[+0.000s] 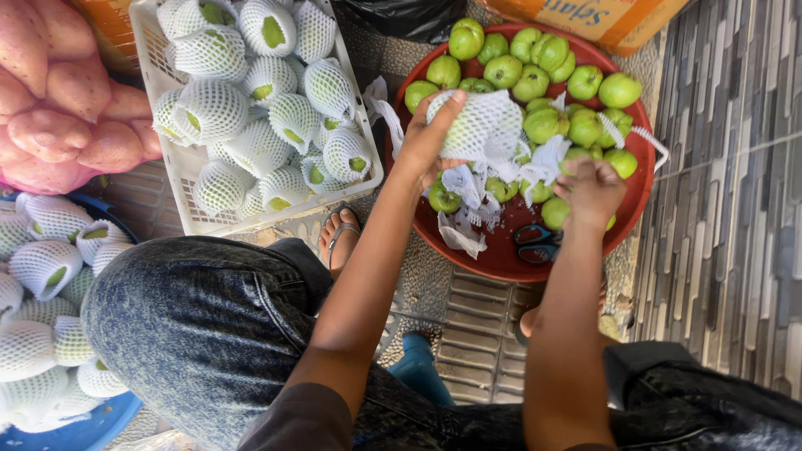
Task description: The person wraps guava fruits individually using foam mesh netting, occasionally using scissors to trim or adjust the wrapping, and then places the wrapped fruits into a plastic crate.
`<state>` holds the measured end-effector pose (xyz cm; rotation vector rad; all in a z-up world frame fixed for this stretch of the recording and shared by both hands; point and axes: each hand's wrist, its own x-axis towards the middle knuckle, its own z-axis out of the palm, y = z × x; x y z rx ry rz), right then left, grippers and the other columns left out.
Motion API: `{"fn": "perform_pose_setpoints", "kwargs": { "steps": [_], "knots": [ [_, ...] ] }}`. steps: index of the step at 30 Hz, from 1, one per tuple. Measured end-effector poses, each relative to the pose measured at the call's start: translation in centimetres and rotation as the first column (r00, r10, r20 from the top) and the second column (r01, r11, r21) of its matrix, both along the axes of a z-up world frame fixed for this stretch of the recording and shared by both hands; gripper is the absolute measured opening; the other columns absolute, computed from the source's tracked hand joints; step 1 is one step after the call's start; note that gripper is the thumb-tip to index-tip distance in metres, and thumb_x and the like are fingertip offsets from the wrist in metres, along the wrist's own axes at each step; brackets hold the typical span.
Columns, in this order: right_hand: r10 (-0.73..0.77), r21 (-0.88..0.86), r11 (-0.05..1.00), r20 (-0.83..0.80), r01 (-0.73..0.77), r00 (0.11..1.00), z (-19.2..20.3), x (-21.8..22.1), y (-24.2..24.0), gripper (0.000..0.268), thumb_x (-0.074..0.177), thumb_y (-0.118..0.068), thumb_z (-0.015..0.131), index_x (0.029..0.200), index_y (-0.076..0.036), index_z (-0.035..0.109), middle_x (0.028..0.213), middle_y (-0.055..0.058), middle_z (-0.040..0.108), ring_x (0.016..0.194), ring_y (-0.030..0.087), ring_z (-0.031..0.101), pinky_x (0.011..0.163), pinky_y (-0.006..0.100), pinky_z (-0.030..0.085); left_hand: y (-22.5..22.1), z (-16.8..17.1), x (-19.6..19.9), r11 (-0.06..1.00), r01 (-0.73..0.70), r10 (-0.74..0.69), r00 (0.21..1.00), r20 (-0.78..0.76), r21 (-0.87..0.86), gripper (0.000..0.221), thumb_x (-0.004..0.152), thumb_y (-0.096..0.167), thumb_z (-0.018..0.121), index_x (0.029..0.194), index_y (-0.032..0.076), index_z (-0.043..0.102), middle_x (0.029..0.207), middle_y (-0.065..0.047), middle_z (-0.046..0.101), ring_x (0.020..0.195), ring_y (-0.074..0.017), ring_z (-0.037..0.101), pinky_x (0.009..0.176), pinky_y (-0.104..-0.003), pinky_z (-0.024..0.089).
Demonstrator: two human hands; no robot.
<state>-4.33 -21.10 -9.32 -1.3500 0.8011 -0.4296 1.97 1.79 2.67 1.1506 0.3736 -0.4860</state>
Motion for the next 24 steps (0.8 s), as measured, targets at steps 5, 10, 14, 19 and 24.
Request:
{"fn": "perform_pose_setpoints", "kwargs": {
  "steps": [5,10,14,19,24],
  "knots": [
    [-0.042,-0.391,0.747,-0.835,-0.539,0.548,-15.8,-7.0,-9.3,0.040,0.094,-0.032,0.047,0.083,-0.004,0.072,0.059,0.012,0.070,0.055,0.030,0.073,0.071,0.041,0.056,-0.7,-1.2,-0.3,0.981,-0.087,0.068,0.991,-0.112,-0.172,0.099,0.063,0.062,0.061,0.153,0.026,0.039,0.173,0.003,0.013,0.156,-0.0313,0.020,0.096,-0.061,0.060],
    [0.041,-0.185,0.863,-0.902,-0.471,0.429,-17.8,-8.3,-6.2,0.055,0.102,-0.045,0.061,0.110,0.008,0.070,0.093,0.022,0.077,0.061,0.033,0.075,0.060,0.041,0.062,-2.3,-4.8,0.2,0.979,-0.111,0.067,0.968,-0.242,-0.169,0.069,0.074,0.056,0.058,0.132,0.021,0.046,0.139,-0.007,0.047,0.127,-0.0305,0.052,0.087,-0.052,0.059],
    [0.017,-0.214,0.921,-0.813,-0.326,0.582,-19.3,-7.2,-6.9,0.041,0.096,-0.031,0.072,0.083,0.008,0.070,0.066,0.022,0.068,0.050,0.034,0.070,0.039,0.045,0.063,-3.5,-11.1,1.2,0.965,-0.127,0.107,0.989,-0.100,-0.231,0.068,0.083,0.051,0.077,0.128,0.011,0.045,0.121,-0.025,0.059,0.108,-0.0418,0.064,0.085,-0.073,0.057],
    [-0.036,-0.189,0.960,-0.813,-0.206,0.581,-19.2,-5.5,-5.8,0.050,0.095,-0.026,0.075,0.113,0.009,0.044,0.087,0.026,0.065,0.060,0.036,0.071,0.041,0.048,0.064,-4.3,-12.4,0.9,0.974,-0.182,0.175,0.983,-0.063,-0.133,0.072,0.078,0.049,0.084,0.131,0.017,0.048,0.115,-0.019,0.061,0.098,-0.0340,0.067,0.074,-0.063,0.064],
    [-0.104,-0.228,0.959,-0.834,-0.168,0.541,-17.3,-5.1,-4.0,0.093,0.093,-0.027,0.080,0.152,0.002,0.015,0.132,0.030,0.058,0.116,0.039,0.066,0.089,0.055,0.062,-4.9,-11.8,0.2,0.983,-0.174,0.172,0.984,-0.043,-0.058,0.082,0.073,0.047,0.090,0.137,0.019,0.047,0.118,-0.020,0.057,0.102,-0.0353,0.064,0.076,-0.061,0.064]
  ]
}}
